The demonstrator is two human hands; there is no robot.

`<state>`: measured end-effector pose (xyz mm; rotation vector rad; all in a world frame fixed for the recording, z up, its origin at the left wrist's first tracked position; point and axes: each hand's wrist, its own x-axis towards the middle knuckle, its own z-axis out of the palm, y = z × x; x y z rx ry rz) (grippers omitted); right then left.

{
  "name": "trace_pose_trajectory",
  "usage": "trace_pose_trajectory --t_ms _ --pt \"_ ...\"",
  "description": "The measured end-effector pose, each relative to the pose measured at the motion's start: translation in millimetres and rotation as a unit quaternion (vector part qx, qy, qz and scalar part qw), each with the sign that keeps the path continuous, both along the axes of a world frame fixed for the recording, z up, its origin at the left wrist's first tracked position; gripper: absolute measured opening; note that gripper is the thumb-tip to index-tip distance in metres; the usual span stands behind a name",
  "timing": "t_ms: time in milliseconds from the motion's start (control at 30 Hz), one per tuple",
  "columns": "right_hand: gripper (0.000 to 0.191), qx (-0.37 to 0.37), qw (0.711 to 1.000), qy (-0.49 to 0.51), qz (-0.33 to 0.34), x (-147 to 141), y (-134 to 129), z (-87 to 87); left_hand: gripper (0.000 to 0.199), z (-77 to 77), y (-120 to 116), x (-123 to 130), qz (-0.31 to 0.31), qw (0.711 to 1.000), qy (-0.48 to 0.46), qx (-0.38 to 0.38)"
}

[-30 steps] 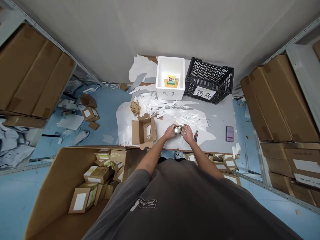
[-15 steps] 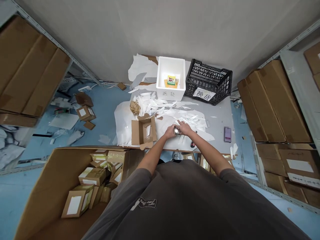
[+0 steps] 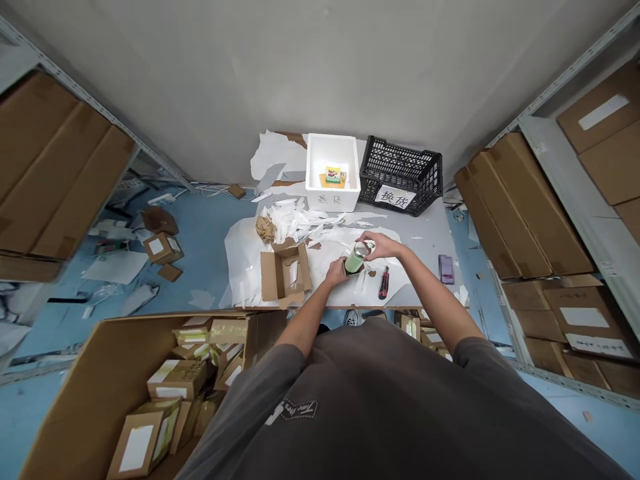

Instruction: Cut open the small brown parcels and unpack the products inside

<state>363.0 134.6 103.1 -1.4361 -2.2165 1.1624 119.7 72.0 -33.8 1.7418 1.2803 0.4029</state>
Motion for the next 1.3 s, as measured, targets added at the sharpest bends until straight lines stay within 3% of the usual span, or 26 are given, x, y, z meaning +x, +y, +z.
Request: trace_pose_trajectory --t_ms 100,167,267,333,467,567,633,700,833,933,1000,1167,1300 --pt "0.068 -0.037 0.991 0.110 -0.063 13 1 23.7 0.139 20.6 2 -13 -0.007 1.000 -0.008 0.013" --pt "0.069 -0.027 0.980 0.168 -0.100 14 0 34.3 0.147 44.5 2 -21 0.014 0.998 -0.043 0.046" --pt "0.065 0.008 0.964 0.212 -0.159 3 -1 43.6 0.131 90.1 1 -19 0.055 0.985 -0.119 0.108" --pt "0.065 0.019 0.950 0.239 -0.202 -10 -3 48.1 0.123 119.2 2 -10 0.049 0.978 -0.155 0.133" --pt "0.067 -0.018 0.912 0.328 -0.244 -28 -15 58.8 0.102 157.3 9 2 0.076 0.967 -0.199 0.140" --pt "0.074 -0.086 0.897 0.403 -0.159 -29 -31 65.3 0.105 171.4 16 -4 0.071 0.961 -0.248 0.102" --pt "0.090 -0.126 0.896 0.415 -0.097 -29 -42 66.1 0.111 179.0 22 -11 0.060 0.953 -0.292 0.061" --pt "0.104 -0.135 0.900 0.407 -0.080 -33 -50 64.2 0.116 188.0 26 -15 0.056 0.945 -0.319 0.048" --pt "0.116 -0.083 0.910 0.380 -0.146 -48 -59 58.7 0.118 211.2 30 -17 0.067 0.947 -0.299 0.095" --pt "0.125 -0.051 0.911 0.365 -0.186 -57 -63 58.8 0.125 227.7 30 -15 0.067 0.947 -0.305 0.080" --pt "0.128 -0.057 0.907 0.377 -0.179 -59 -66 61.5 0.129 235.4 31 -16 0.060 0.944 -0.317 0.065" --pt "0.126 -0.083 0.900 0.407 -0.131 -60 -73 71.2 0.129 242.4 39 -22 0.025 0.934 -0.353 0.043" --pt "0.128 -0.019 0.915 0.351 -0.198 -65 -77 76.0 0.131 244.5 44 -19 0.065 0.935 -0.345 0.057"
